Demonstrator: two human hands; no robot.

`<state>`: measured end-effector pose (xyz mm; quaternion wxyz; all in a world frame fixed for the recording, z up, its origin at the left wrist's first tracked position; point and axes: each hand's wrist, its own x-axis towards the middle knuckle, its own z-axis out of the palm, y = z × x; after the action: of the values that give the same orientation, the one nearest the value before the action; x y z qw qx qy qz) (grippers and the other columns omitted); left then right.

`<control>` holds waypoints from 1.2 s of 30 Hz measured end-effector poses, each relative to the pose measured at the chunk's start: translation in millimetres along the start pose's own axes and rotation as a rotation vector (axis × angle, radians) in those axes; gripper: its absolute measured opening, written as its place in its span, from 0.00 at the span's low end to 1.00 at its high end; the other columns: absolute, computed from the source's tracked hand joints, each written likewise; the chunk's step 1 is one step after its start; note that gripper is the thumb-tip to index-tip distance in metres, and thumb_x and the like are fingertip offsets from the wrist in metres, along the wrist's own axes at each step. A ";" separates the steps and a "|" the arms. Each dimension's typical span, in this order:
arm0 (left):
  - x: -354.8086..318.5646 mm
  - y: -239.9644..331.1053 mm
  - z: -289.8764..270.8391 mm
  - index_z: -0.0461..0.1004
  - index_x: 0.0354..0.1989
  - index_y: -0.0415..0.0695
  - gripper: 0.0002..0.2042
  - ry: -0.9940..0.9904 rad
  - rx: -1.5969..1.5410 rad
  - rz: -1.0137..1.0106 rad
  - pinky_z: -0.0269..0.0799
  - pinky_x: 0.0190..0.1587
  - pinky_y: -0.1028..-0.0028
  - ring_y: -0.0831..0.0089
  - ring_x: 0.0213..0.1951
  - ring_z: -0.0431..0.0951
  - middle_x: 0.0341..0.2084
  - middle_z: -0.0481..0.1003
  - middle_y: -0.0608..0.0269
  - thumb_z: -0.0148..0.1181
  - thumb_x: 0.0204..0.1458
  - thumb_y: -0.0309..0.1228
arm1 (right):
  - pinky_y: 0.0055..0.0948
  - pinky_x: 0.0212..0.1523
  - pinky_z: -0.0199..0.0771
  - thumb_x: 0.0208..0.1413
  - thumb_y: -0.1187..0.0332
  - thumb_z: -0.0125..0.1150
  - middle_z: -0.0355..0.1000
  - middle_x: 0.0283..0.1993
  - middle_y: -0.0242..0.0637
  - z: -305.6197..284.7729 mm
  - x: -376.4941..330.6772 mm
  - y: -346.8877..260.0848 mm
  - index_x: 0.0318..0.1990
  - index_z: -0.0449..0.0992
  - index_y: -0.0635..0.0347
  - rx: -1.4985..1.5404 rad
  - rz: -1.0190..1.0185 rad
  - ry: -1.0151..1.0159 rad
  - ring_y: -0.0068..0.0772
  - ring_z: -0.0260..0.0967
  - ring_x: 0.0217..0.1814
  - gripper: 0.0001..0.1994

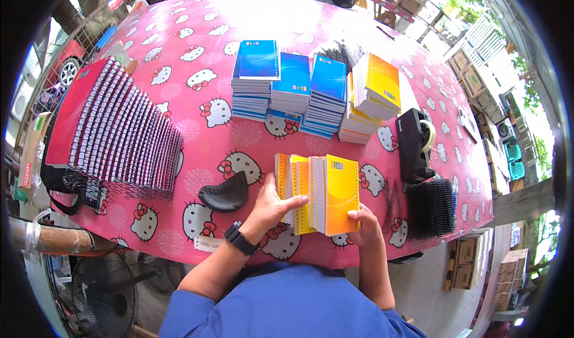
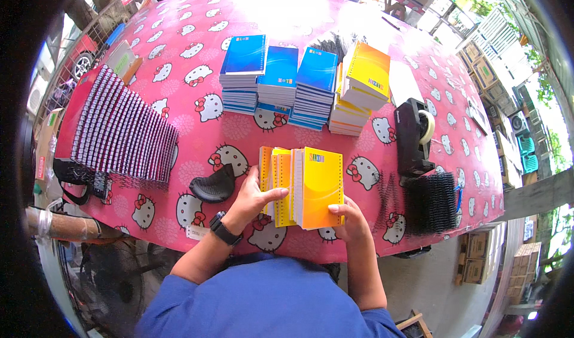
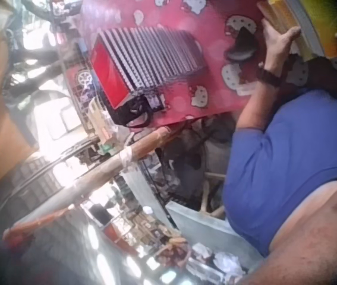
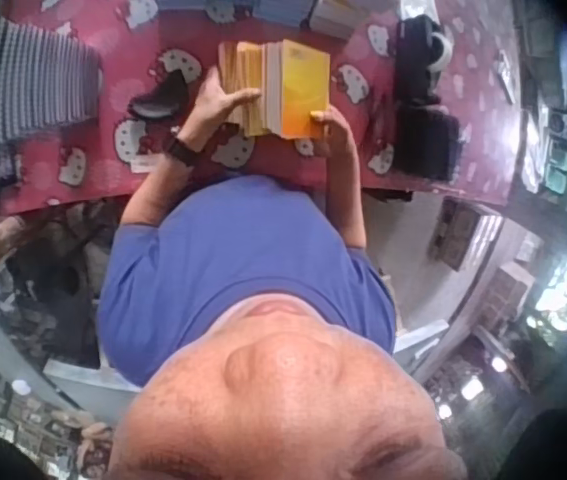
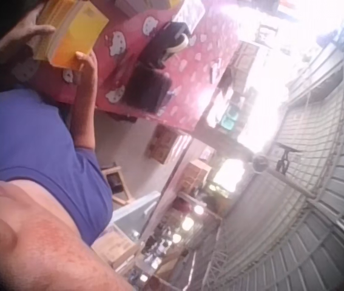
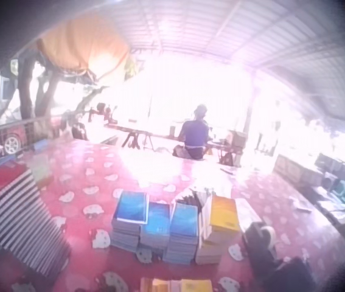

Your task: The person assembles notebooks by hand by threading plastic spiral coils through the punched edges of paper and covers, then uses a hand tool to trim the excess length of the coils.

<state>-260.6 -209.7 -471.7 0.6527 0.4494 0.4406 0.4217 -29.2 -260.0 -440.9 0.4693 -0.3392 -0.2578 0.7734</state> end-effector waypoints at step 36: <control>-14.0 118.7 -50.0 0.61 0.54 0.42 0.37 0.161 0.725 0.576 0.73 0.45 0.69 0.66 0.39 0.78 0.35 0.76 0.53 0.71 0.28 0.29 | 0.35 0.51 0.69 0.34 0.82 0.66 0.70 0.46 0.39 -4.9 2.1 -53.1 0.52 0.68 0.65 -0.904 -0.566 0.394 0.36 0.70 0.47 0.30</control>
<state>-330.3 -183.6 -365.7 0.2740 0.7183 0.4660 0.4380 3.2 -235.1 -406.5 0.5055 -0.5620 -0.5518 0.3524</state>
